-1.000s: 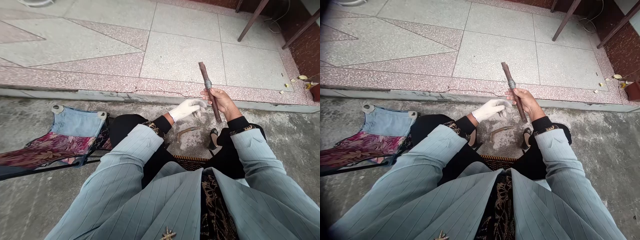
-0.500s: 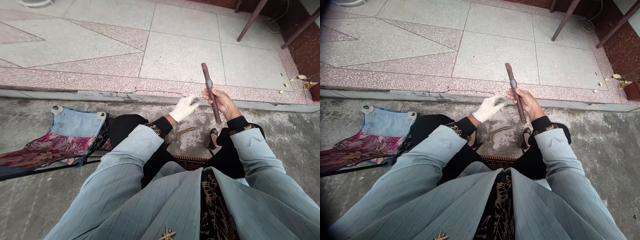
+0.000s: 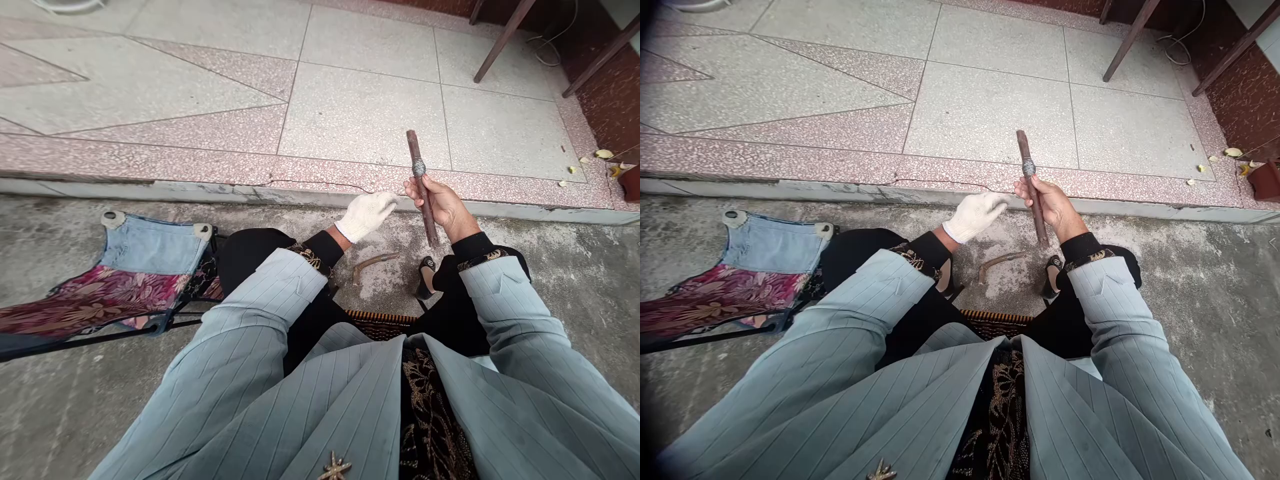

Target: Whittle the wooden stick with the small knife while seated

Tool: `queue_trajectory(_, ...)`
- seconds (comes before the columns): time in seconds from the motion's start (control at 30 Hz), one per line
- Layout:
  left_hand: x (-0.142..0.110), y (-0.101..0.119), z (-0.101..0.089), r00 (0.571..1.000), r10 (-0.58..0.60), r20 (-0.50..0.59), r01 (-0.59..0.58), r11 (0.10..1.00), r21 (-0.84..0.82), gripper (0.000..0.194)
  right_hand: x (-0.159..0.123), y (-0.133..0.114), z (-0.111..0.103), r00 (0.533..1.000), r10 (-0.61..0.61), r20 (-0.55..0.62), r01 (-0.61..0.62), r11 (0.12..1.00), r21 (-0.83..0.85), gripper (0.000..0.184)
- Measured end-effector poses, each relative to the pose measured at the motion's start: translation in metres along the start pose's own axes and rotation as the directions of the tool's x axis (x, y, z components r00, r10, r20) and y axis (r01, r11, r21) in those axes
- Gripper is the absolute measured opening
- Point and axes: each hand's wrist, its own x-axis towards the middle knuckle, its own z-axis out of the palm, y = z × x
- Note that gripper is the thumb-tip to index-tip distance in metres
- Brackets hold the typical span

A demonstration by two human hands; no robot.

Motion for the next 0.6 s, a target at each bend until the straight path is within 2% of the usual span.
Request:
queue_trajectory(0.1,0.001,-0.005,0.003,0.997,0.073,0.016,-0.075,0.989,0.131,0.038,0.001,0.001,-0.001,1.000,-0.013,0.003,0.013,1.000,-0.024,0.026)
queue_trajectory(0.23,0.003,-0.003,-0.003,0.996,0.069,0.052,-0.077,0.982,0.170,0.040,0.000,0.003,0.002,0.999,-0.045,-0.002,0.045,0.999,-0.030,0.029)
queue_trajectory(0.3,0.004,0.000,-0.009,0.997,0.029,0.077,-0.034,0.997,0.074,0.036,-0.002,0.002,0.005,0.996,-0.084,0.001,0.084,0.995,-0.046,0.032)
queue_trajectory(0.37,0.006,0.004,-0.014,0.986,-0.040,0.159,0.066,0.984,-0.165,0.032,-0.006,0.001,0.009,0.991,-0.131,0.023,0.133,0.988,-0.082,0.037)
queue_trajectory(0.4,0.006,0.006,-0.015,0.971,-0.084,0.223,0.153,0.938,-0.310,0.029,-0.008,0.001,0.011,0.987,-0.157,0.046,0.161,0.982,-0.100,0.040)
queue_trajectory(0.47,0.006,0.009,-0.015,0.916,-0.170,0.365,0.356,0.765,-0.537,0.026,-0.014,0.000,0.015,0.973,-0.201,0.111,0.215,0.969,-0.125,0.042)
queue_trajectory(0.53,0.004,0.011,-0.011,0.844,-0.244,0.477,0.522,0.578,-0.627,0.023,-0.018,0.001,0.019,0.961,-0.225,0.161,0.247,0.959,-0.136,0.042)
queue_trajectory(0.6,0.003,0.012,-0.007,0.793,-0.294,0.533,0.608,0.435,-0.665,0.024,-0.020,0.002,0.021,0.959,-0.226,0.171,0.250,0.959,-0.132,0.042)
